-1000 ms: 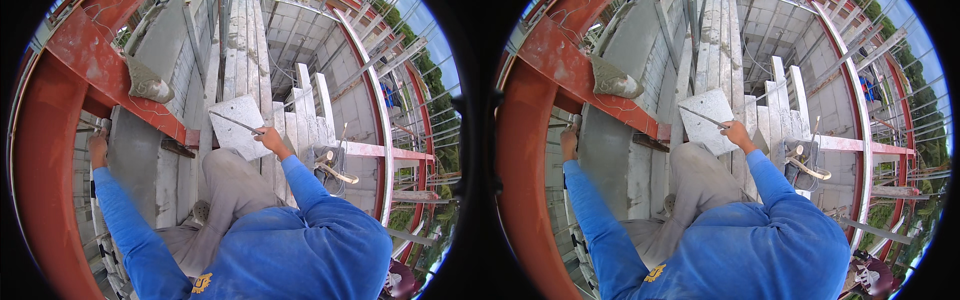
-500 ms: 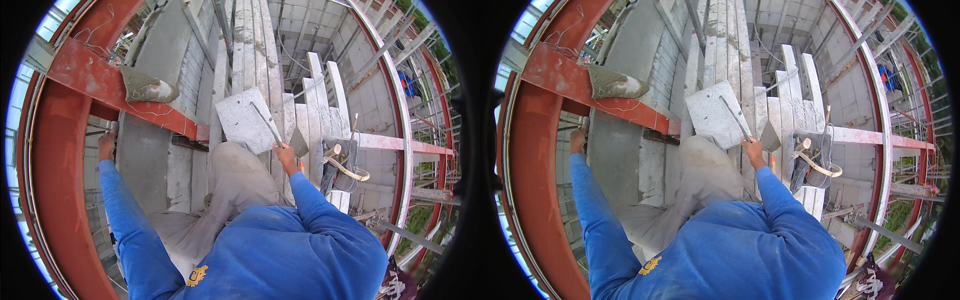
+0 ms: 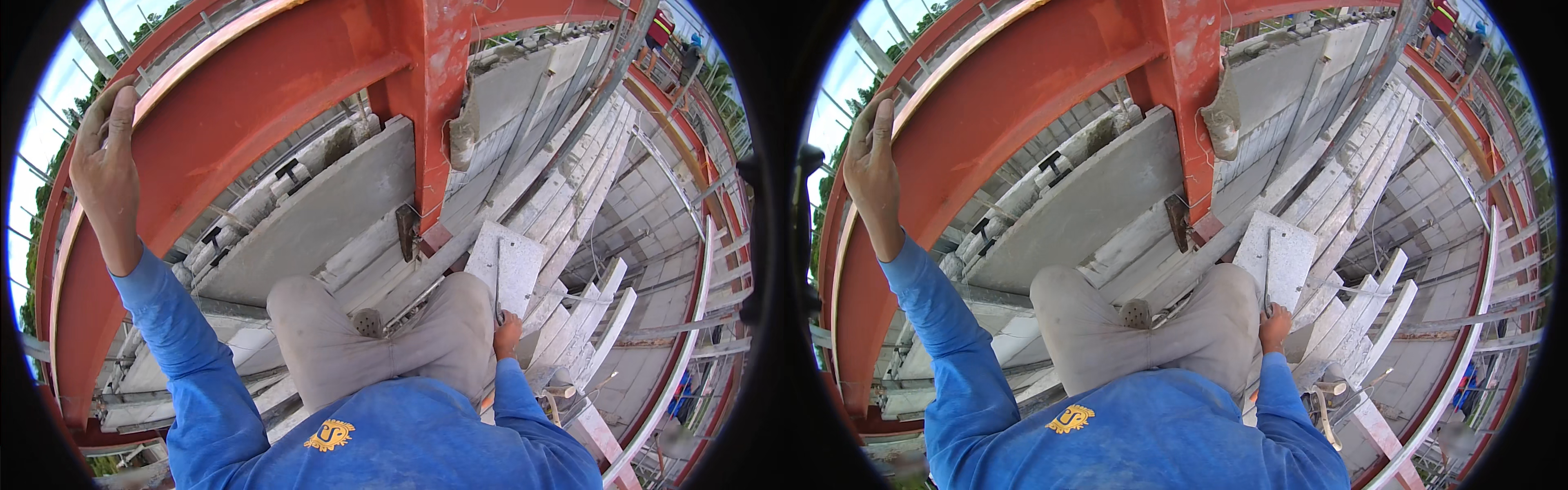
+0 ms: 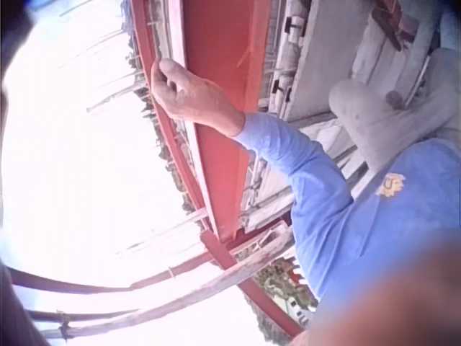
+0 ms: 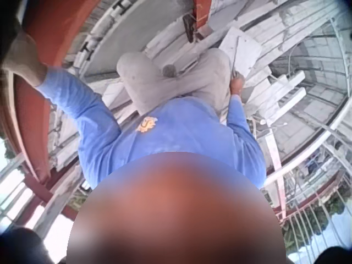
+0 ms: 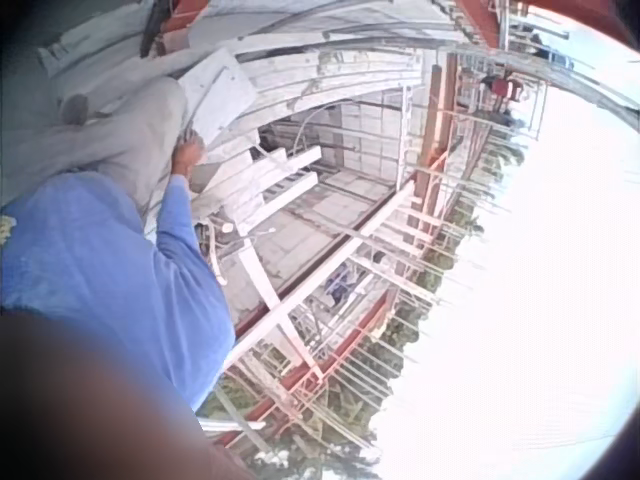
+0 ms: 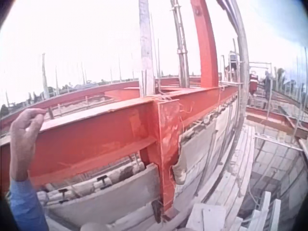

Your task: The person secures a red metal beam to a concrete structure using wire ties and a metal rod. They wrap the wire around the beam and concrete, then twist and tighten it with the rod to fasten the connection.

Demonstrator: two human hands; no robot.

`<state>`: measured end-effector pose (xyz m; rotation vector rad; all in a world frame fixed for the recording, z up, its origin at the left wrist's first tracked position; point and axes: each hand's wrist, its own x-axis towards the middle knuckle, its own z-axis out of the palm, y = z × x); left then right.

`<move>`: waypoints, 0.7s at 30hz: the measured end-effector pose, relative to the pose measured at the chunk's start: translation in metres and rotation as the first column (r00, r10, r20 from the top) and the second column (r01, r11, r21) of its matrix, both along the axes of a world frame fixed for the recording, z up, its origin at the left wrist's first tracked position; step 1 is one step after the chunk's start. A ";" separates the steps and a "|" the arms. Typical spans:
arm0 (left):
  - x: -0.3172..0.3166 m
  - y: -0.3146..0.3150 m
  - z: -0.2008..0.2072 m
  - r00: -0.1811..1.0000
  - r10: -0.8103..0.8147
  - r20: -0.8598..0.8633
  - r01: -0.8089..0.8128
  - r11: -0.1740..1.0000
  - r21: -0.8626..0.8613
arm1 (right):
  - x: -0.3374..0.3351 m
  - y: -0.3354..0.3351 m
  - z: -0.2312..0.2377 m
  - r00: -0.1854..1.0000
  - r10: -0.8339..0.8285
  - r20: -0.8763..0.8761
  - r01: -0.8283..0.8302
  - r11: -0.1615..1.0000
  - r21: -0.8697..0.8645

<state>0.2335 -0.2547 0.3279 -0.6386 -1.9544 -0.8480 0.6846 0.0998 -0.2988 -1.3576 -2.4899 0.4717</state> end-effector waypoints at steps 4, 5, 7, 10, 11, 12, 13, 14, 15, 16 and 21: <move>-0.053 -0.102 0.042 0.917 0.400 0.005 -0.383 0.880 -0.280 | -0.029 0.013 0.008 0.991 0.029 0.133 -0.035 0.998 0.042; -0.068 -0.117 0.043 0.889 0.456 0.026 -0.419 0.837 -0.353 | -0.030 0.018 0.010 0.988 0.047 0.146 -0.054 0.998 0.042; -0.107 -0.158 0.042 0.922 0.371 0.111 -0.276 0.830 -0.485 | -0.029 0.031 0.000 0.981 0.082 0.174 -0.090 0.995 0.039; -0.103 -0.156 0.013 0.948 0.281 0.148 -0.189 0.874 -0.447 | -0.053 0.037 0.016 0.967 0.103 0.233 -0.109 0.994 0.014; -0.097 -0.163 0.010 0.965 0.221 0.141 -0.136 0.882 -0.451 | -0.069 0.041 0.024 0.977 0.155 0.144 -0.160 0.987 0.024; -0.091 -0.168 0.006 0.979 0.153 0.138 -0.075 0.888 -0.453 | -0.090 0.046 0.032 0.974 0.220 0.055 -0.223 0.974 0.037; -0.079 -0.171 0.018 0.984 0.132 0.121 -0.056 0.869 -0.492 | -0.134 0.036 0.045 0.944 0.325 -0.060 -0.324 0.946 0.034; -0.083 -0.161 0.017 0.987 0.107 0.122 -0.024 0.841 -0.540 | -0.165 0.030 0.068 0.901 0.405 -0.154 -0.410 0.912 0.005; -0.098 -0.141 0.013 0.987 0.085 0.137 0.011 0.812 -0.584 | -0.197 0.026 0.091 0.840 0.458 -0.290 -0.485 0.874 -0.024; -0.106 -0.117 0.018 0.985 0.090 0.147 0.026 0.767 -0.641 | -0.235 0.006 0.123 0.819 0.441 -0.367 -0.520 0.842 -0.148; -0.080 -0.109 0.034 0.846 0.381 0.374 -0.156 0.846 -0.509 | -0.383 -0.102 0.272 0.418 0.774 -0.476 -0.827 0.540 0.153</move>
